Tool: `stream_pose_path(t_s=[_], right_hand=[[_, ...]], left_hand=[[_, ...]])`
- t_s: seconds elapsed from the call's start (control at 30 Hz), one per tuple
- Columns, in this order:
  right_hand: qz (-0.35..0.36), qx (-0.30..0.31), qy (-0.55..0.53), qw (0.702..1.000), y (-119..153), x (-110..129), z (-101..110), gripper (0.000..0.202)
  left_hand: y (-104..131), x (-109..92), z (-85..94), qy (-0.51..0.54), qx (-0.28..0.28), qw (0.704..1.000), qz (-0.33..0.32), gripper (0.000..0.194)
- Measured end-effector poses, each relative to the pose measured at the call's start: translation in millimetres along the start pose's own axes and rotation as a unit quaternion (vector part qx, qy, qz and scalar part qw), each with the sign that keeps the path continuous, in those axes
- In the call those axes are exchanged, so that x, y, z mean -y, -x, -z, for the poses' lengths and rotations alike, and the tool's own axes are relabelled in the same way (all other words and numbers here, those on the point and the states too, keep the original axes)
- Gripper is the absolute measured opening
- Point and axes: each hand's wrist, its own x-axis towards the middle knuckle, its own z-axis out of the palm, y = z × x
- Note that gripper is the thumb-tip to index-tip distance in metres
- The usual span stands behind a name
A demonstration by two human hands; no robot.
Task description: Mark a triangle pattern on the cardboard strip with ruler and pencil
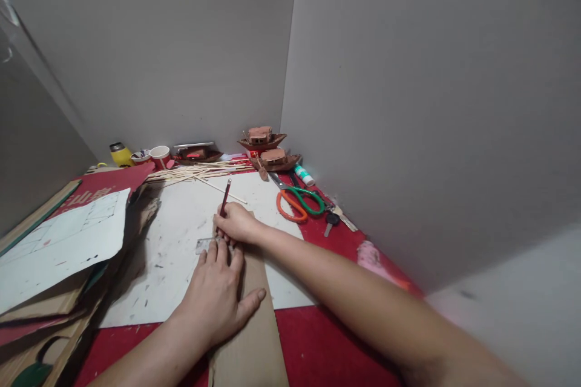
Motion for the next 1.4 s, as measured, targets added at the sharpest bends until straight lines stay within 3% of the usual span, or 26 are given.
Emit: stream_pose_path(t_s=[0.43, 1.4], right_hand=[[0.007, -0.02, -0.068, 0.997, -3, -11, -2, 0.027], [0.006, -0.017, -0.09, 0.996, -2, -12, 0, 0.026]], left_hand=[[1, 1, -2.7, -0.014, -0.006, 1.0, -0.004, 0.085], [-1, 1, -4.9, -0.015, -0.014, 1.0, -0.004, 0.085]])
